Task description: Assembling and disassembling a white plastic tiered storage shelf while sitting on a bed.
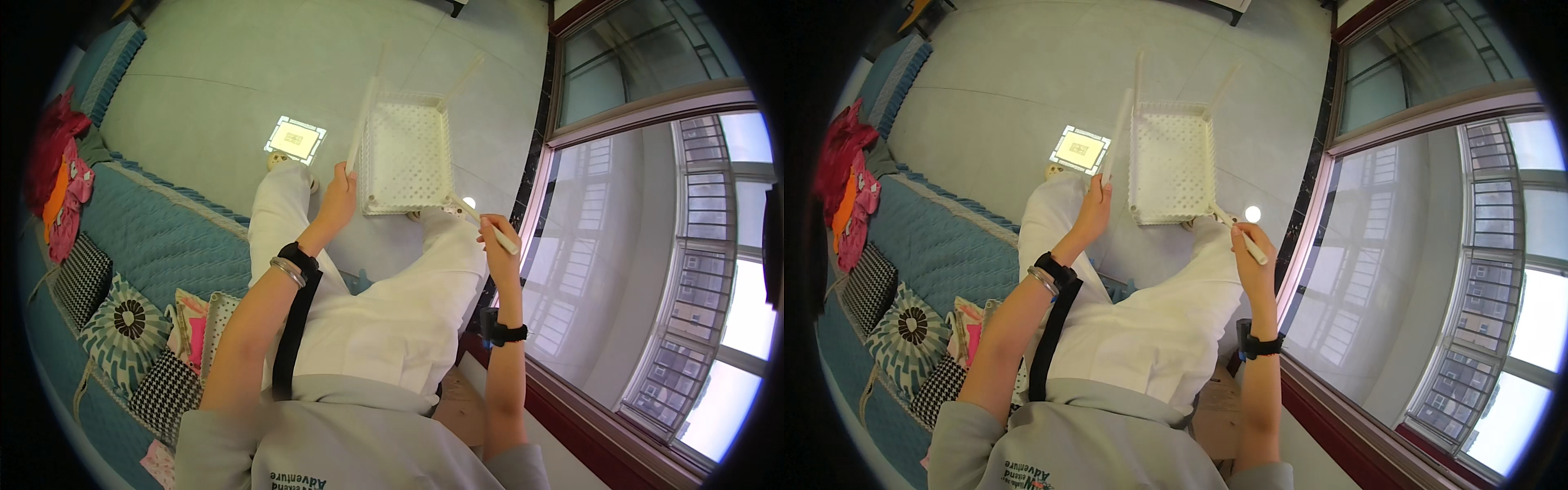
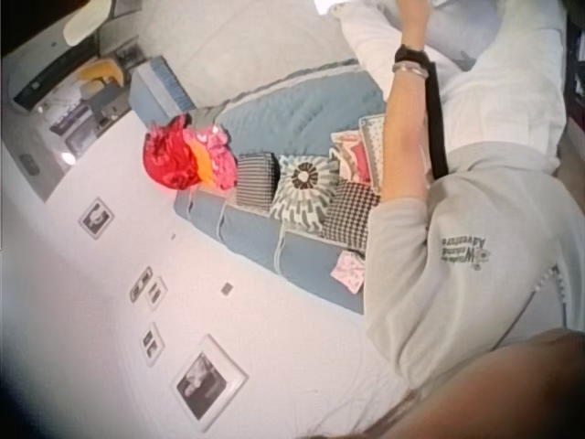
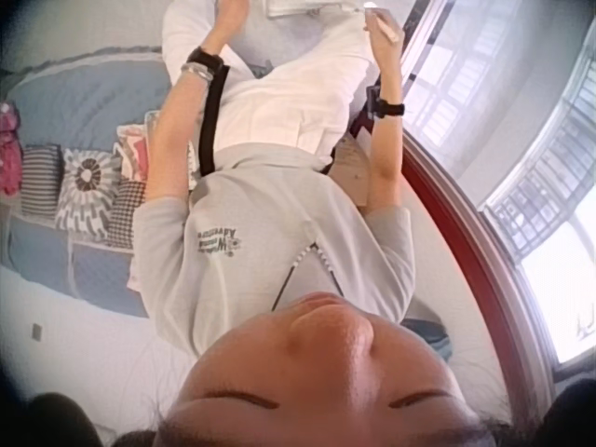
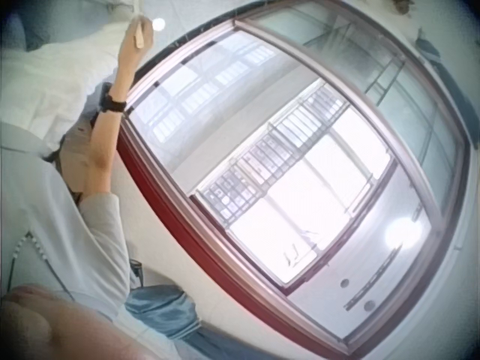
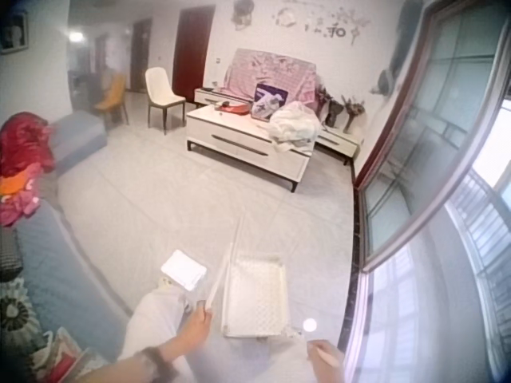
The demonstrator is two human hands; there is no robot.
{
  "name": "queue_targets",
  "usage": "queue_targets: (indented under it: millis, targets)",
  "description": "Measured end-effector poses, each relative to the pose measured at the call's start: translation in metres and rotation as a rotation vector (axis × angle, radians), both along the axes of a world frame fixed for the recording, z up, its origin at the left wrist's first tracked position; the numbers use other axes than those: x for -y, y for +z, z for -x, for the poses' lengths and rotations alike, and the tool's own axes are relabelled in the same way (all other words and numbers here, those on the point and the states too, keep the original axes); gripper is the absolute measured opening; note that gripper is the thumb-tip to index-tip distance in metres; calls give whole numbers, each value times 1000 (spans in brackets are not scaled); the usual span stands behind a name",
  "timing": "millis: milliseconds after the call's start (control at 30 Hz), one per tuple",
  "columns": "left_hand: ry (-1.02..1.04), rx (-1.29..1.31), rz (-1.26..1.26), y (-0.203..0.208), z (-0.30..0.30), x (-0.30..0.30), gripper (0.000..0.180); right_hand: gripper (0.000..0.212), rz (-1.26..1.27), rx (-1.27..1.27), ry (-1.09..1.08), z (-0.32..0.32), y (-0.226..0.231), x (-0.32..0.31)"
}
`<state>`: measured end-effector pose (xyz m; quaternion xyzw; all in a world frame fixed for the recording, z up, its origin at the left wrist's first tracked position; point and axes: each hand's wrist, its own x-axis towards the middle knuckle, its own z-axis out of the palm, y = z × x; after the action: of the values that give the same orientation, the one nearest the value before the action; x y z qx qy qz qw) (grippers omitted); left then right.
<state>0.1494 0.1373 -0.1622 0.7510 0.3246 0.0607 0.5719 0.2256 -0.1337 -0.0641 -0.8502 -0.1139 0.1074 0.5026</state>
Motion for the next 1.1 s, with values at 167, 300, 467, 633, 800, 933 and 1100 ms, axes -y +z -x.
queue_targets:
  millis: [167, 300, 467, 633, 800, 933, 1100]
  targets:
    - [-71, 233, 29, -2, 0, 4, 20, 23, -33, -125, -86, -8, -18, 3]
    - [-47, 208, -87, 0, 0, 13, 11, 21, -64, -143, -75, -15, -33, 4]
    - [38, 284, 75, -4, 7, 15, 9, 18, -12, -124, -14, -10, -44, 5]
    - [55, 252, 67, -6, 11, 18, 14, 18, -58, -149, -47, -10, -48, 11]
    - [24, 197, 88, -20, 17, 20, 14, 19, -30, -171, -38, -11, -45, 11]
    - [71, 196, 144, -29, 22, 21, 12, 23, 14, -246, -11, -19, -33, -3]
    - [65, 185, 125, -33, 25, 21, 11, 23, 9, -289, 7, -40, -37, -30]
